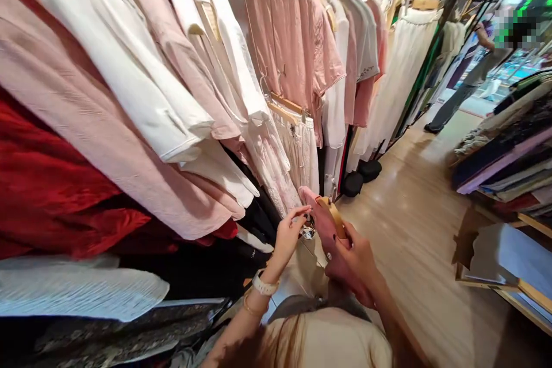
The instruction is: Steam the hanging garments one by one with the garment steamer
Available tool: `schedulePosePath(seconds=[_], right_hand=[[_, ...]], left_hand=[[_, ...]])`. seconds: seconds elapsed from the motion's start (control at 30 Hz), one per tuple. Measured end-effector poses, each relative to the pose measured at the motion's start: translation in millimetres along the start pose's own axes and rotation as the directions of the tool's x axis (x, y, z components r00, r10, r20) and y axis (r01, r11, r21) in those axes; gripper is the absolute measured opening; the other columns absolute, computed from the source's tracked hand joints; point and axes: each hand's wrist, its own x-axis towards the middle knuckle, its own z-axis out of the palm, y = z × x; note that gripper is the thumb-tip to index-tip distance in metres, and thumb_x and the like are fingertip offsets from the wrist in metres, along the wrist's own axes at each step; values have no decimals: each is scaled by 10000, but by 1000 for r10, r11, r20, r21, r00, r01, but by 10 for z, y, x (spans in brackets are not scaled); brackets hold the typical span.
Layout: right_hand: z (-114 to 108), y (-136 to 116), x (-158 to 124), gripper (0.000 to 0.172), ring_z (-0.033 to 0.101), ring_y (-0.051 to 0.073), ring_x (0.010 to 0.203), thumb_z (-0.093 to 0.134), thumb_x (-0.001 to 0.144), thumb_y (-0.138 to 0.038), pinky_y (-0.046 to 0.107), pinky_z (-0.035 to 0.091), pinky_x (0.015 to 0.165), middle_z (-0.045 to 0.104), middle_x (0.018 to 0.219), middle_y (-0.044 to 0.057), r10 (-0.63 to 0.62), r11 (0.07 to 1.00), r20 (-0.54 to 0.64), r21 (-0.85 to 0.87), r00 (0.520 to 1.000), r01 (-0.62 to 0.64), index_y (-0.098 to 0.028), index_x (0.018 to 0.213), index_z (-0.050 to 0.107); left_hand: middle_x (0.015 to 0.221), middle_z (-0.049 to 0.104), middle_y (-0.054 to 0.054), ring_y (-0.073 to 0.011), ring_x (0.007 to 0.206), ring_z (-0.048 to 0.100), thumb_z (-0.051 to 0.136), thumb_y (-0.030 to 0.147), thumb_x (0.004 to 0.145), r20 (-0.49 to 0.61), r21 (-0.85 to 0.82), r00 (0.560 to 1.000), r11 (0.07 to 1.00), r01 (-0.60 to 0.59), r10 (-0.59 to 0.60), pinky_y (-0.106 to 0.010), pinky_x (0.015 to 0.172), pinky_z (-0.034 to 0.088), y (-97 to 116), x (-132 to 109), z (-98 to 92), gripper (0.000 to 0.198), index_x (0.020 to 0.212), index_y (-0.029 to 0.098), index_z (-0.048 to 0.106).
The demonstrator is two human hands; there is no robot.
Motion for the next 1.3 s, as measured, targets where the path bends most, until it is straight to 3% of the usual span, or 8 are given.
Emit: schedulePosePath(seconds=[0.13,0.27,0.4,0.57,0.73,0.93,1.1,1.3], right_hand=[[-211,159,740,510,663,181,744,536,909,-311,263,484,690,751,912,53,-103,992,125,-65,987,111,-172,1395,602],[-478,249,1348,542,646,174,699,530,885,-235,253,450,657,718,796,15,-232,961,283,-79,931,264,-207,1424,583],[-685,209,1858,596,566,140,583,528,856,-216,233,397,580,664,716,-29,-219,974,447,40,867,225,-205,1452,535],[-922,4,2338,602,521,115,595,571,892,-303,215,355,554,641,767,-30,-161,979,564,196,810,58,-207,1479,474],[-985,-321,2728,617,495,114,641,616,924,-402,224,385,620,577,745,-46,-197,943,521,332,830,16,-223,1487,434],[-715,-992,3325,671,560,112,697,648,887,-381,254,452,679,669,933,2,-304,819,410,573,860,16,-217,1471,361],[-567,-1656,3767,583,633,134,859,641,900,-345,309,522,830,647,984,-5,-494,673,174,697,852,248,-232,1402,367],[-698,-2634,4616,492,679,112,1002,507,954,-206,340,513,905,606,1235,37,-705,429,-136,700,696,571,-157,1412,336]], left_hand=[[1289,703,-108,-267,1274,594,644,256,822,-68,-74,988,987,-143,138,-407,1117,435,164,943,164,330,1132,193,739],[1470,595,-95,-236,1446,458,651,263,856,-140,-76,962,966,-246,234,-395,1257,265,341,1942,395,398,1248,201,689],[1628,416,-75,-239,1511,372,648,329,905,-107,-104,984,983,-153,142,-408,1275,230,328,2454,431,522,1415,236,588],[1735,145,-23,-223,1505,387,639,391,938,-246,-201,966,971,-130,79,-360,1182,396,167,2432,195,699,1571,364,345],[1664,329,-110,-191,1437,473,592,318,961,-538,-197,842,964,-178,46,-295,1082,471,178,2434,21,665,1553,318,288],[1678,295,-101,-197,1506,376,619,300,936,-604,-142,788,957,-254,119,-322,1172,396,230,2496,14,704,1551,330,279],[1715,214,-59,-204,1585,191,585,347,943,-625,-38,762,969,-245,168,-373,1247,295,242,2423,-2,763,1602,356,202],[1732,135,-53,-274,1592,165,606,462,897,-555,89,800,973,-215,228,-451,1261,284,-40,2161,29,859,1623,360,157]])
